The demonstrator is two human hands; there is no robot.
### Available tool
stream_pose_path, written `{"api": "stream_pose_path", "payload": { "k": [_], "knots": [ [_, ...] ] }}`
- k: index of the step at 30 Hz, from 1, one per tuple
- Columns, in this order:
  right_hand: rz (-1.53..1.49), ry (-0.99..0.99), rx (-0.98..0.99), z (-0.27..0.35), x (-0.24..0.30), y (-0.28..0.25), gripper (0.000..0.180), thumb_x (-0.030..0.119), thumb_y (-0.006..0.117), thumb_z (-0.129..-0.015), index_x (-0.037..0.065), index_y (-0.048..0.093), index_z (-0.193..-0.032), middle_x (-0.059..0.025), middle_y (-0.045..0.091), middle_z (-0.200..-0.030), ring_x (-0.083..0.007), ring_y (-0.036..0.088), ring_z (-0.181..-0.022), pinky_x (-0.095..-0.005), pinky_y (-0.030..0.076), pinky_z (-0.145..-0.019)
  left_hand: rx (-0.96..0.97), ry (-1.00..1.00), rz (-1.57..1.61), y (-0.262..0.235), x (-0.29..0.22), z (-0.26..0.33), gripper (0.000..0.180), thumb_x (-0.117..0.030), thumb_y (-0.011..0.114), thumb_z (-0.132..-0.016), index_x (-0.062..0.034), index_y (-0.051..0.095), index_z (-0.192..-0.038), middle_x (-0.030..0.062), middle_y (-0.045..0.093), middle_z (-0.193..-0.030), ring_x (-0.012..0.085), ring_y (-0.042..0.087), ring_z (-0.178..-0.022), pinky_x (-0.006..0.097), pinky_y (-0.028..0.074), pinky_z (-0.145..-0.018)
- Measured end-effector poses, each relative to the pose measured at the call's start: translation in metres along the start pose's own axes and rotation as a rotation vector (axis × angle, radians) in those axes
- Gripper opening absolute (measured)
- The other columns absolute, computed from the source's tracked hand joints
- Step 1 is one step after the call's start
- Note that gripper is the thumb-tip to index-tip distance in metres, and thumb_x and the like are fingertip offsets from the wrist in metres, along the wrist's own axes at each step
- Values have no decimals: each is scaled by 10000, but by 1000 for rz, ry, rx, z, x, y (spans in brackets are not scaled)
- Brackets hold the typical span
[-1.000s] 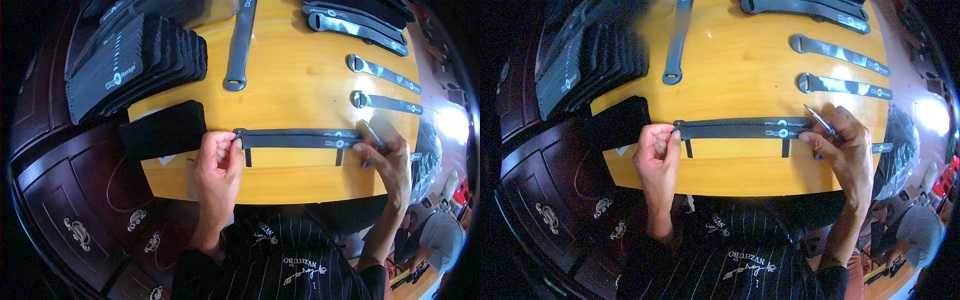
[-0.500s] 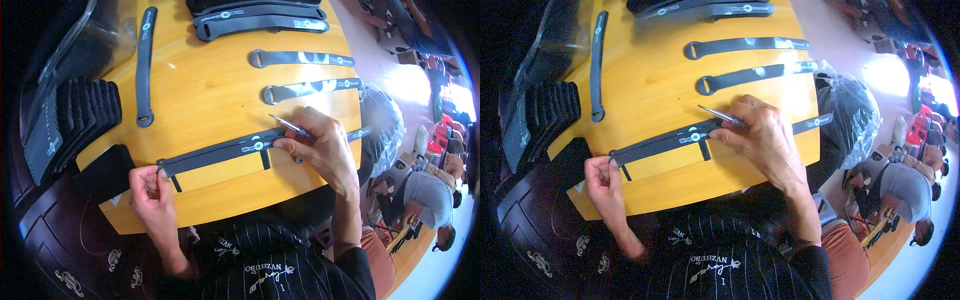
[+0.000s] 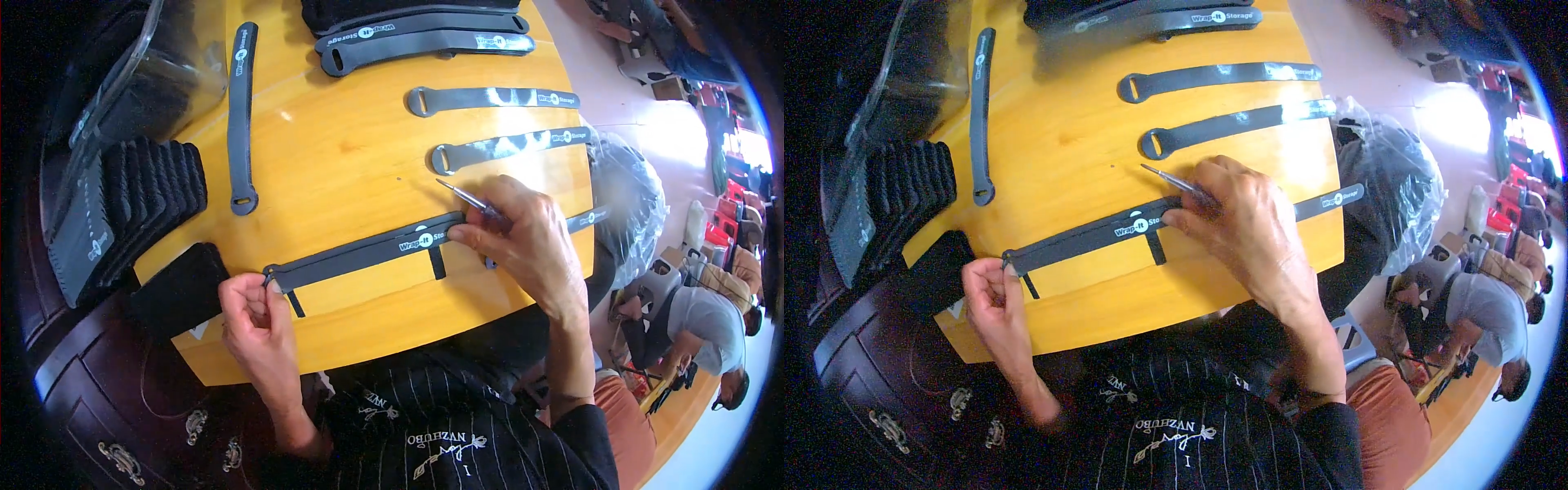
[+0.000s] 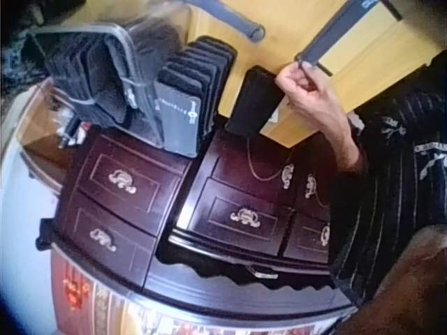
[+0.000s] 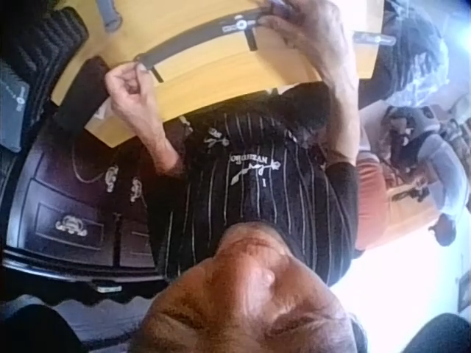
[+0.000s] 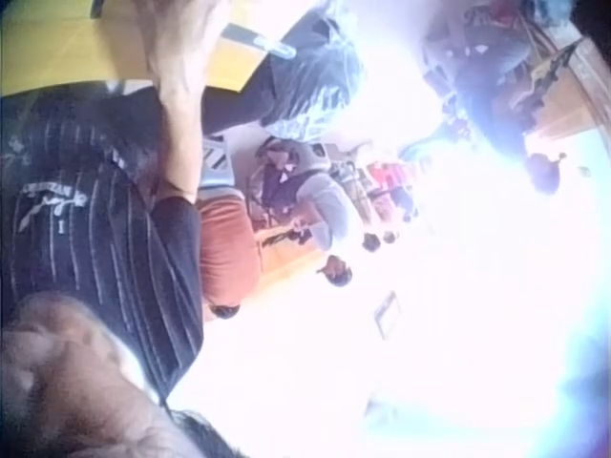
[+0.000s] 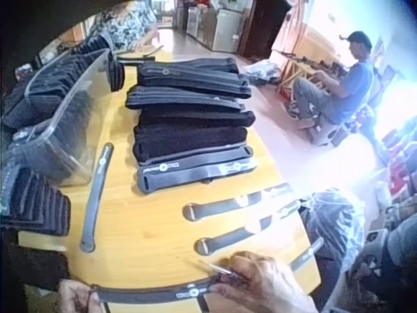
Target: The person is assembling small metal hardware into leather straps using a pointed tool.
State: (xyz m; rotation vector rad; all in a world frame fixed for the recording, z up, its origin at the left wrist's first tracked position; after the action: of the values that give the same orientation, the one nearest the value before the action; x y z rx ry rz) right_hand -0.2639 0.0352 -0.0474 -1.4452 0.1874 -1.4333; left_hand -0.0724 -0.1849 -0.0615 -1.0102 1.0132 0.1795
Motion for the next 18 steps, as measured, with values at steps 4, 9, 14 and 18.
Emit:
{"api": "stream_pose_path", "payload": {
  "k": [4, 9, 14, 18],
  "knots": [
    [-106, 120, 69, -3, -2, 4, 215, 128, 772, -742, 15, 600, -807, -84, 565, -646, -180, 554, -577, -323, 432, -550, -24, 43, -24, -4, -1, 1, 71, 13, 578, -896, -10, 526, -939, 22, 540, -728, 67, 487, -612, 234, 412, -580],
    [-137, 192, 53, 0, -3, 3, 180, 91, 782, -709, 24, 625, -765, -38, 548, -608, -100, 495, -559, -274, 398, -532, 110, 7, -13, 2, -8, 5, 72, -27, 522, -965, 8, 535, -1027, 36, 586, -826, 74, 562, -739, 234, 456, -647],
    [-100, 172, 40, 2, 4, -3, 177, 117, 782, -714, 25, 641, -767, -43, 552, -613, -113, 504, -568, -275, 403, -538, 43, 15, -4, -7, 0, 11, 87, -42, 547, -952, 5, 568, -1023, 94, 613, -868, 128, 593, -787, 275, 475, -681],
    [27, 9, -5, 6, 28, -3, 205, 167, 790, -723, 21, 659, -783, -63, 590, -630, -142, 555, -575, -292, 432, -546, -2, 285, -132, -10, -32, 15, 105, -9, 644, -867, -6, 612, -968, 125, 602, -903, 239, 615, -817, 335, 491, -697]
  ]
}}
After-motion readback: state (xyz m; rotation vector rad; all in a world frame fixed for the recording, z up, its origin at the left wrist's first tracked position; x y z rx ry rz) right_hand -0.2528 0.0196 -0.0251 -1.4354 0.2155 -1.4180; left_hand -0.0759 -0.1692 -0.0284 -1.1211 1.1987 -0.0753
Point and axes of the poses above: each hand's wrist, its own z-axis away from the middle knuckle, its own y-axis out of the palm, x = y × z, the point moved 8 cm from there along -z, towards the middle knuckle
